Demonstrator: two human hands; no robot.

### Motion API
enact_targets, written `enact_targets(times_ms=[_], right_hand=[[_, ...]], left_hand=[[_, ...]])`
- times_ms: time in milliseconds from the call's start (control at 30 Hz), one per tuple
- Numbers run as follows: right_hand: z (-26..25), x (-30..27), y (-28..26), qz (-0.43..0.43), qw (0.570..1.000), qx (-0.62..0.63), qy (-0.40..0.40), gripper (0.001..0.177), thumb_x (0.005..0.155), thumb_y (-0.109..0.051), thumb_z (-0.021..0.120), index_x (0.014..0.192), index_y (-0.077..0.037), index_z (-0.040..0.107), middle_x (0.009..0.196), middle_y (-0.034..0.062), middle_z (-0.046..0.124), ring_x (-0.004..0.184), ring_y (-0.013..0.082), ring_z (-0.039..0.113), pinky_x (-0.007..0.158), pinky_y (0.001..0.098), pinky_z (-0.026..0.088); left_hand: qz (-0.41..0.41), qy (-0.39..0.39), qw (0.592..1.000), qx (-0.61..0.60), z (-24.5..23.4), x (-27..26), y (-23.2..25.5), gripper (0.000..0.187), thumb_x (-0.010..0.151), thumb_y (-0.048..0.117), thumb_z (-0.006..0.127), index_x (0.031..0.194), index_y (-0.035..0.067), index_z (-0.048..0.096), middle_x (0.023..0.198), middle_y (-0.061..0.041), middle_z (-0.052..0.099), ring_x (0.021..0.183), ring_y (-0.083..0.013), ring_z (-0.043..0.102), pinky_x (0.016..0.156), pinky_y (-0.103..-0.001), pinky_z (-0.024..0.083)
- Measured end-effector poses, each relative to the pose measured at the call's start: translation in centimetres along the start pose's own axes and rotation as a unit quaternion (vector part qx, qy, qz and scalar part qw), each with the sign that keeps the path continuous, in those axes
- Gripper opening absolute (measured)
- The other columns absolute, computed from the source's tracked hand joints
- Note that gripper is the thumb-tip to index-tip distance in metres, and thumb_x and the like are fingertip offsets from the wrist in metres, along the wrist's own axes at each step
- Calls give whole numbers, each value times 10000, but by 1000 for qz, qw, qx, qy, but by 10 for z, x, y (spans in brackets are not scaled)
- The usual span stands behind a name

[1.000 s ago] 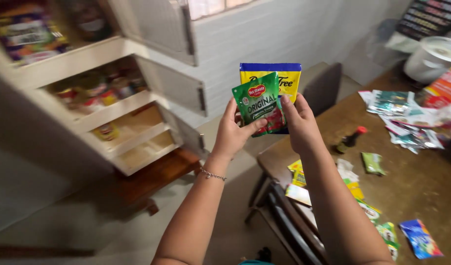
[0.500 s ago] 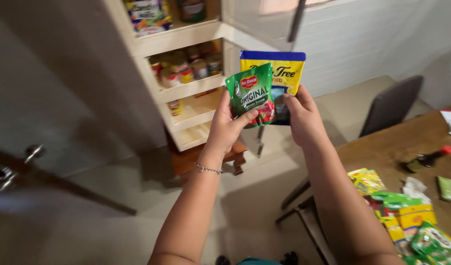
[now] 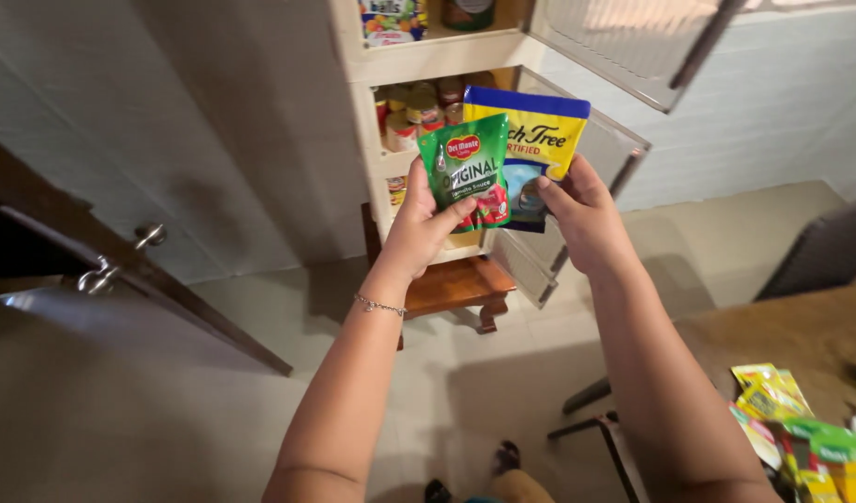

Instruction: Organizing and storing various food and spice packets from a table into a plastic pantry cabinet.

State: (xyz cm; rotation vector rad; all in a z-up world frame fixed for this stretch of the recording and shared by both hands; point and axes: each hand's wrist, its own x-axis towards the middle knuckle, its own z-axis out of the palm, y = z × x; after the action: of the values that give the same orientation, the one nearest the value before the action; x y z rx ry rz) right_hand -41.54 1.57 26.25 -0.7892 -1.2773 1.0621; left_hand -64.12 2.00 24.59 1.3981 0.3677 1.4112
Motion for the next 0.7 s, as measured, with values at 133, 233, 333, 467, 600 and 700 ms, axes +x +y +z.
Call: enact_targets(times_ms=[133,233,333,467,600,700], right_hand=[[1,25,14,3,999,8,-44,379,1030,17,558,1405,-30,539,1267,36,669,1149,110,633,1041,302,518],[1,46,27,-4,998,5,-56,402,1020,37,557,1412,-42,528,1273,28,665,1159,106,633,1038,298,520],[-4,72,47,0,999,-17,-43,409,1012,51,558,1406,-56,531,1259,28,670,1134,107,635,1010,288,521],[-9,95,82,-38,997,-13,-69,380,1036,69,535,1396,-53,538,1280,27,656,1148,105,618,1031,286,505],[-8,111,120,-57,995,-36,-71,383,1024,86,525,1383,-46,531,1320,29,651,1205,113,601,1086,287,474],[-11,118,162,-87,993,-7,-77,393,1031,93,532,1402,-41,527,1330,34,639,1211,125,589,1088,291,469]], left_hand=[[14,3,1000,26,-19,10,-2,655,995,-35,687,1514,94,310,1466,-87,545,1352,-180,543,1178,-384,443],[31,1,998,46,-31,23,-8,681,971,-35,697,1515,91,306,1475,-70,523,1360,-162,514,1188,-368,432],[50,13,995,88,-50,37,-30,639,964,-71,706,1493,43,367,1489,-78,512,1385,-156,484,1213,-354,393],[89,21,987,135,-77,45,-66,590,947,-127,698,1445,15,415,1437,-86,547,1376,-162,499,1219,-351,385],[79,42,988,122,-95,47,-103,562,947,-117,670,1425,23,410,1382,-75,585,1321,-152,553,1169,-348,451],[111,63,983,133,-113,44,-139,569,940,-117,680,1422,13,406,1371,-86,582,1306,-155,550,1155,-346,453]])
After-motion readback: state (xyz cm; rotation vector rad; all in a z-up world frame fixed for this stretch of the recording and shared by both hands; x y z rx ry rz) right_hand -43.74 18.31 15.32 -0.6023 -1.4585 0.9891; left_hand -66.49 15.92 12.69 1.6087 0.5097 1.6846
